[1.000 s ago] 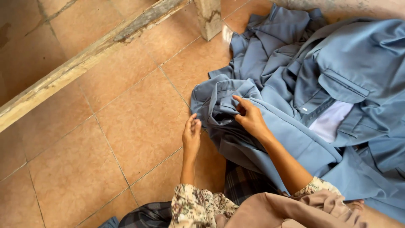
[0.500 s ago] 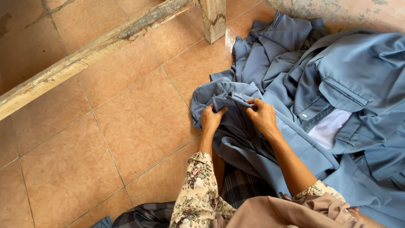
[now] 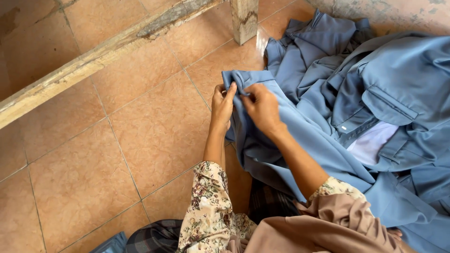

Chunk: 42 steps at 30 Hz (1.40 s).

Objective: Folding blue trousers and stacking them on the floor in a sewing factory.

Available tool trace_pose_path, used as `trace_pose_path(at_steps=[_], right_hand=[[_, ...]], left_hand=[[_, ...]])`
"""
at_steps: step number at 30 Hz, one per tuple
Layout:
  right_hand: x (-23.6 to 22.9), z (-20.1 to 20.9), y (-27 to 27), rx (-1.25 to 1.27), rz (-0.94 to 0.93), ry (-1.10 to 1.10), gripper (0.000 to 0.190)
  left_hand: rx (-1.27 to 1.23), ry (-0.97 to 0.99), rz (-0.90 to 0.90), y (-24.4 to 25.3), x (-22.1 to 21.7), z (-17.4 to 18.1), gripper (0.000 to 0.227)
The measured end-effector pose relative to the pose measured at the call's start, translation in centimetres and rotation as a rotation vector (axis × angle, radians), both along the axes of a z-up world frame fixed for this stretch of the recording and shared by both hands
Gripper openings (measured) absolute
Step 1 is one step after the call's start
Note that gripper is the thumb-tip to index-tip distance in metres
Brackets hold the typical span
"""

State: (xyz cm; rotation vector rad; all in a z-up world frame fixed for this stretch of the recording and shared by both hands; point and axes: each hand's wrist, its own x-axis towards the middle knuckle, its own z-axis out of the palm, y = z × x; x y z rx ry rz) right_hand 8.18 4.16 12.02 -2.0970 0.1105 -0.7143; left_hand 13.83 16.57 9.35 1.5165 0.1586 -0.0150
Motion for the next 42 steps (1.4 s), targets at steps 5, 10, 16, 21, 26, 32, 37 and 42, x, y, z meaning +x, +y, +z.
trace_pose_path(at_steps=[5,10,16,21,26,32,37,42], right_hand=[[0.2,-4.5,1.3,-0.156,0.147,0.068,0.007],[-4.3,-1.7,-0.6,-0.492,0.234,-0.015,0.028],[-12.0,-4.3,-5.6,-0.953,0.208,-0.196,0.035],[-14.7,-8.5,-8.0,-1.067,0.139,-0.217,0.045],[-15.5,-6.9,-7.7,-0.946,0.129,-0.027,0.023],[-15.6,-7.5,-1.1,-0.775,0.224,0.243,0.042],[-12.7,-12.2,0.7,-0.974,0.172,0.198,0.022],[-9.9,-10.8,0.5,-1.012,0.273,0.442,0.025]], left_hand=[[0.127,0.028,-0.076,1.2,-1.5,-1.3,0.071],[0.343,-0.005,0.117,0.7,1.3,-3.5,0.049],[0.366,-0.069,0.327,2.2,5.7,-4.1,0.045],[0.349,-0.038,0.443,6.3,7.8,-4.3,0.045],[0.391,-0.031,0.569,13.5,10.0,-6.8,0.047],[0.417,-0.004,0.661,22.5,7.8,-8.1,0.047],[0.432,0.109,0.756,29.7,5.3,-8.8,0.049],[0.443,0.168,0.924,39.0,3.3,-11.6,0.050]])
